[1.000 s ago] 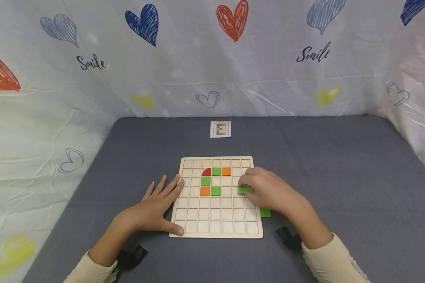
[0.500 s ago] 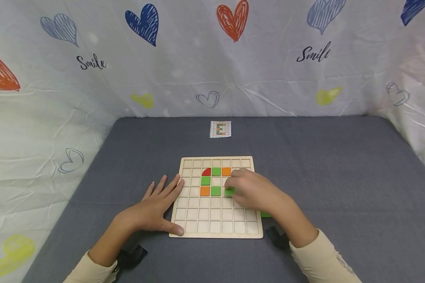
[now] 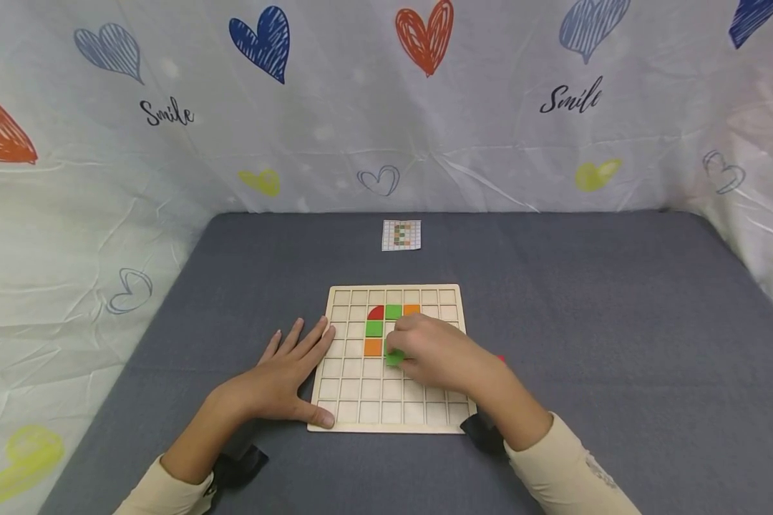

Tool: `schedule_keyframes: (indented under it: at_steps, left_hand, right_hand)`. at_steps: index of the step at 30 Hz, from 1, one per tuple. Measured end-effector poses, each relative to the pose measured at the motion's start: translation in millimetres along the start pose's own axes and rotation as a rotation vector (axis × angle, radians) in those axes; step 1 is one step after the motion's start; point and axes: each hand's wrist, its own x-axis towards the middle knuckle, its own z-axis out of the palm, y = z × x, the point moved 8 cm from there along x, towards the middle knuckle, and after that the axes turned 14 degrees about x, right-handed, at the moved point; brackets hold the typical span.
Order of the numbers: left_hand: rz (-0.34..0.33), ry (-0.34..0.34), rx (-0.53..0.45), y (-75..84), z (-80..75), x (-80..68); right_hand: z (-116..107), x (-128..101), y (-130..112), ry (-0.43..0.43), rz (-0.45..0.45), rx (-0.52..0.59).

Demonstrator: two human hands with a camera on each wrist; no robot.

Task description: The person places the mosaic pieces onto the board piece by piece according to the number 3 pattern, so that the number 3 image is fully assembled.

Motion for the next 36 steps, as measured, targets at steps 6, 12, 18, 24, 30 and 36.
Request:
schedule_keyframes:
  at_steps: [6, 12, 18, 24, 30, 36]
  left_hand:
    - [0.003, -0.004, -0.002, 0.4, 0.3, -0.3]
    - [0.010, 0.003, 0.006, 0.9, -0.7, -0.1]
    - [0.008, 0.005, 0.006, 1.2, -1.8, -0.9]
    - [0.011, 0.014, 0.003, 1.4, -2.4, -0.7]
    - [0.014, 0.011, 0.003, 1.0, -1.3, -1.1]
    - [0.019, 0.013, 0.005, 2.3, -2.7, -0.8]
  right_hand:
    - [7.5, 6.2, -3.0, -0.012, -0.003, -0.002]
    - [14.6, 11.5, -6.9, -0.026, -0.028, -0.003]
    - [21.0, 18.3, -14.4, -0.038, -0.042, -0.080]
    - [26.3, 22.2, -16.9, -0.025, -0.033, -0.171]
    - [28.9, 23.7, -18.3, -0.028, -0.047, -0.176]
    - [28.4, 21.7, -18.2, -0.020, -0.061, -0.150]
